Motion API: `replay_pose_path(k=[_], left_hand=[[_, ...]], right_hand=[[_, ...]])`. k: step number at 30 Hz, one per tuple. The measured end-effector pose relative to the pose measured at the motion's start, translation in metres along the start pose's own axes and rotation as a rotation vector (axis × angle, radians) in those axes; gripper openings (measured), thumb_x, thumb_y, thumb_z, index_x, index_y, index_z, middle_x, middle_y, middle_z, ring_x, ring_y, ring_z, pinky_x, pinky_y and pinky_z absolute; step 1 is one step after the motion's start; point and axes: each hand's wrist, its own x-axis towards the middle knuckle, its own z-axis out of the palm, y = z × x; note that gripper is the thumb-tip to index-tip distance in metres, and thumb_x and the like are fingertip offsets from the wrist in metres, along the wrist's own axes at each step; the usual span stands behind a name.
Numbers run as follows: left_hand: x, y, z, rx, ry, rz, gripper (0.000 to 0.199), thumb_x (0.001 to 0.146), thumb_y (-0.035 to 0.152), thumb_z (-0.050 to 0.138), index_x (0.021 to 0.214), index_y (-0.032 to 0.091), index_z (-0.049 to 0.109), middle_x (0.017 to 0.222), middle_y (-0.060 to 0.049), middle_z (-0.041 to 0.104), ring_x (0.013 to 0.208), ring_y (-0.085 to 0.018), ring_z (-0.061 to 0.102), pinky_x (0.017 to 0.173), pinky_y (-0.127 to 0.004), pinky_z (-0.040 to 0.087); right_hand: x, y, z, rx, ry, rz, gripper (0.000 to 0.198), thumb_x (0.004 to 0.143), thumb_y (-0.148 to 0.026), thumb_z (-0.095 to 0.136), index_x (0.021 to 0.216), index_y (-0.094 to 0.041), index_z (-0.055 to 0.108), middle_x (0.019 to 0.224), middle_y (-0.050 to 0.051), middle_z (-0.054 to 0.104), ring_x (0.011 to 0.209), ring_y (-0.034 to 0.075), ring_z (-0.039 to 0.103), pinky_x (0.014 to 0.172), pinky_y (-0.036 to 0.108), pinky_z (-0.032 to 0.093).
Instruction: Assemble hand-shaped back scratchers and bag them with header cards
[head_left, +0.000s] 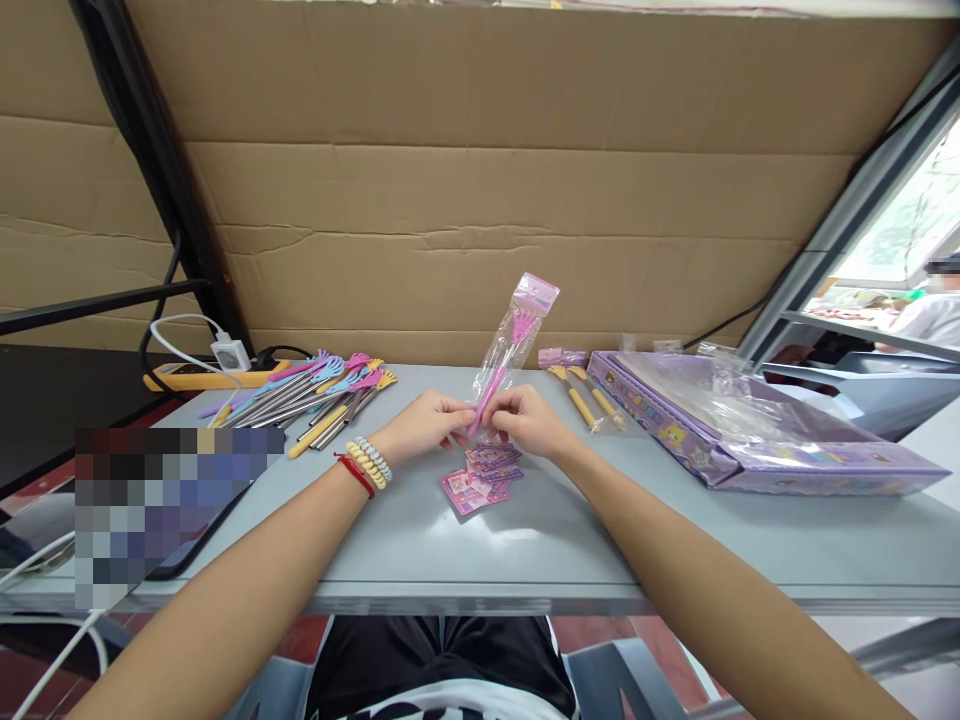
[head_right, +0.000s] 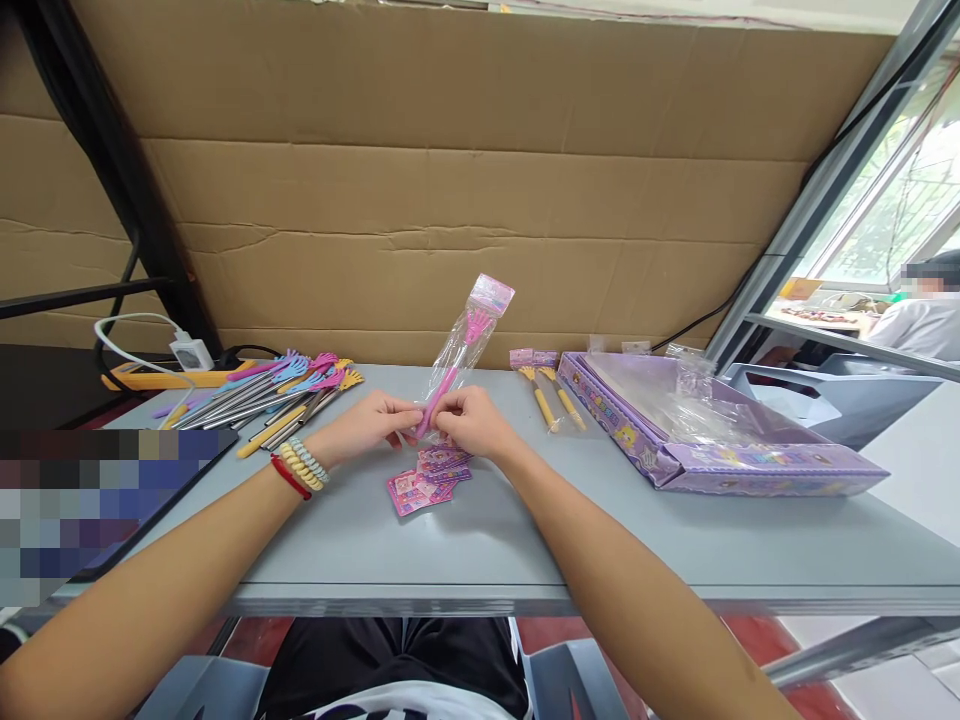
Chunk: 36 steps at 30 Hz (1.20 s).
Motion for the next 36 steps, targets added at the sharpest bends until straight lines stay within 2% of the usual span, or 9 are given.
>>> replay_pose_path(k=[3,6,11,16,20,23,28,31,36], left_hand=[[-0.001,0.002,0.002,-0.001,-0.059,0.018,0.030,0.079,0.037,0.049,0.084,0.015,0.068,0.084,-0.006,0.065,0.076,-0.016,0.059,0.062,-0.026,0.044],[-0.003,0.003,0.002,0.010,-0.109,0.076,0.031,0.079,0.036,0.046,0.088,0.015,0.068,0.091,-0.007,0.065,0.082,-0.018,0.059,0.065,-0.027,0.045],[-0.006,0.003,-0.001,0.112,-0.134,0.111,0.030,0.079,0.040,0.050,0.082,0.015,0.066,0.079,-0.004,0.062,0.072,-0.015,0.054,0.061,-0.026,0.042],[-0.005,0.003,-0.003,0.194,-0.026,0.112,0.029,0.079,0.040,0.051,0.073,0.015,0.066,0.070,-0.002,0.059,0.066,-0.013,0.053,0.057,-0.024,0.040],[-0.004,0.002,-0.010,0.231,0.082,0.055,0.036,0.078,0.042,0.053,0.096,0.015,0.070,0.082,-0.004,0.068,0.071,-0.016,0.060,0.058,-0.024,0.044],[-0.003,-0.002,-0.018,0.417,0.179,0.058,0.037,0.080,0.040,0.050,0.099,0.015,0.070,0.084,-0.006,0.071,0.074,-0.017,0.063,0.063,-0.026,0.047],[-0.003,-0.011,-0.023,0.899,0.215,0.103,0.035,0.079,0.030,0.047,0.099,0.016,0.071,0.086,-0.006,0.073,0.079,-0.020,0.065,0.072,-0.030,0.047],[-0.003,-0.012,-0.023,0.944,0.180,0.092,0.036,0.080,0.031,0.045,0.100,0.017,0.071,0.085,-0.005,0.073,0.078,-0.020,0.066,0.072,-0.029,0.047],[-0.003,-0.012,-0.022,0.968,0.151,0.078,0.036,0.081,0.033,0.045,0.103,0.019,0.070,0.087,-0.004,0.074,0.079,-0.019,0.066,0.073,-0.028,0.048]], right_hand=[[-0.001,-0.003,0.000,-0.123,0.069,0.015,0.025,0.066,-0.030,0.060,0.046,-0.017,0.050,0.044,-0.003,0.041,0.045,0.008,0.035,0.044,0.023,0.025],[0.000,-0.003,0.000,-0.195,0.137,0.019,0.040,0.062,-0.040,0.069,0.044,-0.018,0.041,0.044,-0.004,0.038,0.047,0.007,0.032,0.044,0.023,0.023],[0.002,0.002,-0.003,-0.133,0.041,0.051,0.042,0.059,-0.039,0.073,0.048,-0.018,0.039,0.045,-0.006,0.038,0.047,0.007,0.032,0.044,0.022,0.023],[0.002,0.004,-0.005,-0.002,-0.061,0.118,0.043,0.056,-0.035,0.075,0.047,-0.019,0.037,0.042,-0.007,0.037,0.044,0.006,0.035,0.044,0.021,0.025],[0.003,0.007,-0.010,0.057,-0.029,0.163,0.043,0.056,-0.031,0.076,0.047,-0.019,0.036,0.041,-0.006,0.043,0.044,0.007,0.042,0.044,0.021,0.029],[0.005,0.008,-0.016,0.097,-0.017,0.215,0.043,0.055,-0.028,0.076,0.047,-0.020,0.035,0.041,-0.005,0.047,0.044,0.009,0.046,0.043,0.021,0.031],[0.008,0.015,-0.037,0.012,0.070,0.328,0.037,0.055,-0.020,0.071,0.045,-0.020,0.035,0.041,-0.003,0.051,0.039,0.007,0.043,0.039,0.020,0.029],[0.009,0.021,-0.059,-0.105,0.144,0.440,0.032,0.053,-0.017,0.070,0.043,-0.019,0.040,0.040,-0.002,0.051,0.037,0.006,0.040,0.037,0.020,0.028],[0.003,0.019,-0.094,-0.275,0.162,0.615,0.029,0.051,-0.009,0.068,0.042,-0.018,0.041,0.041,-0.002,0.050,0.041,0.007,0.043,0.038,0.019,0.031]])
